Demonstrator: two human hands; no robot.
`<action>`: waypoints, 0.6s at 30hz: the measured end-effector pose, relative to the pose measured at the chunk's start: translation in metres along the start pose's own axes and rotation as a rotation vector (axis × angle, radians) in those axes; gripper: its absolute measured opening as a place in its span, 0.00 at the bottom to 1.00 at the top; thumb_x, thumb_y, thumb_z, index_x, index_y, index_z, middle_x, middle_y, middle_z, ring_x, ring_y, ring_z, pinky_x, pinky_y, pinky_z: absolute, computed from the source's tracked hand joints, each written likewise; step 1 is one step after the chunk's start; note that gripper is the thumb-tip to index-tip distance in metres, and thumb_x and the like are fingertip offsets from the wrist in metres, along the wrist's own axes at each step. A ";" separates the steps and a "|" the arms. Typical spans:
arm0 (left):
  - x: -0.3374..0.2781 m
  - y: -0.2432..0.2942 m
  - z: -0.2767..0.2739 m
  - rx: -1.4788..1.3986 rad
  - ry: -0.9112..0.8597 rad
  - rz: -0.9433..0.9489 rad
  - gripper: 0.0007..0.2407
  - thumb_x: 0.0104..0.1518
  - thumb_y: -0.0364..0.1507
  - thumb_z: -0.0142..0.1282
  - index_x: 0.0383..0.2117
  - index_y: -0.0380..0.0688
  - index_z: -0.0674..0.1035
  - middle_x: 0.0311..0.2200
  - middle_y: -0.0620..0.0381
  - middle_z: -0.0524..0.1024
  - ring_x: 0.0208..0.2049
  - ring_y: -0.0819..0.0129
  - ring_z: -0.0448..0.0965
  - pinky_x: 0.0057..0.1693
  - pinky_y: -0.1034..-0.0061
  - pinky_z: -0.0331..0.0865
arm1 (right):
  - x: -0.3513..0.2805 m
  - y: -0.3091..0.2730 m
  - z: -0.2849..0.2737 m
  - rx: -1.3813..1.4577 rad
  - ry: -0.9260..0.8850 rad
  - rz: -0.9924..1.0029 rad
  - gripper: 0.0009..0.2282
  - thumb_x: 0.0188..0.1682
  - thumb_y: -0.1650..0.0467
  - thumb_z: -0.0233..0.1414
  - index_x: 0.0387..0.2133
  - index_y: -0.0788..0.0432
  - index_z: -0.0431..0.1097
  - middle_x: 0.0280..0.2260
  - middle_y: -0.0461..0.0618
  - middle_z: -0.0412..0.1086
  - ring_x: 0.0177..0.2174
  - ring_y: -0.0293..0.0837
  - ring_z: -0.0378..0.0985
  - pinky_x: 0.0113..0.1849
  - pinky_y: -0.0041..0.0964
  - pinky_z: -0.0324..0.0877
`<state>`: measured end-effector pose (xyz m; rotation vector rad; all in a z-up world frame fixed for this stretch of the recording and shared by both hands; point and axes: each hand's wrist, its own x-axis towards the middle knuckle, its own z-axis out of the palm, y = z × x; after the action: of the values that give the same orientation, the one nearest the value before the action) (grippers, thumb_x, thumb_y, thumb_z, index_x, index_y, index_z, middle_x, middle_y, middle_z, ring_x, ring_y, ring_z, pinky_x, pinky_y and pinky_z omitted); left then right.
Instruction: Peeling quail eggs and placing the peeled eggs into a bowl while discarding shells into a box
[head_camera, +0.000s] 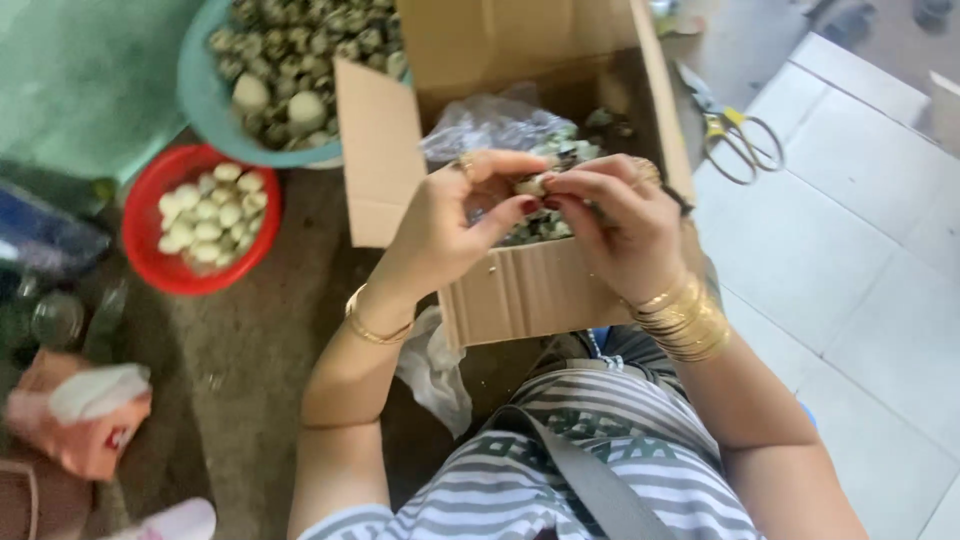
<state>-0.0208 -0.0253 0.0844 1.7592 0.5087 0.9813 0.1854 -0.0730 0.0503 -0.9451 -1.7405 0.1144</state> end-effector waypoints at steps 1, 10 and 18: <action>0.001 -0.005 -0.002 -0.005 -0.007 -0.028 0.15 0.62 0.30 0.61 0.53 0.39 0.78 0.41 0.51 0.81 0.36 0.76 0.80 0.44 0.81 0.78 | -0.003 0.005 0.002 -0.020 0.002 -0.014 0.07 0.53 0.80 0.55 0.42 0.62 0.78 0.36 0.53 0.76 0.38 0.56 0.81 0.42 0.46 0.74; -0.003 -0.023 -0.007 -0.059 -0.019 -0.130 0.16 0.57 0.27 0.66 0.50 0.36 0.80 0.39 0.52 0.81 0.34 0.78 0.80 0.40 0.86 0.77 | -0.019 0.028 0.028 -0.155 -0.050 -0.079 0.04 0.55 0.76 0.50 0.40 0.61 0.72 0.34 0.54 0.70 0.32 0.59 0.78 0.35 0.47 0.74; 0.001 -0.024 -0.014 -0.064 -0.105 -0.147 0.19 0.56 0.28 0.67 0.54 0.41 0.77 0.41 0.53 0.81 0.40 0.75 0.80 0.44 0.84 0.75 | -0.008 0.029 0.019 0.052 -0.009 0.088 0.04 0.55 0.80 0.43 0.34 0.65 0.66 0.30 0.56 0.66 0.28 0.54 0.72 0.35 0.43 0.70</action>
<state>-0.0289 -0.0075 0.0653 1.6808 0.5265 0.7902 0.1850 -0.0514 0.0224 -0.9848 -1.6962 0.2200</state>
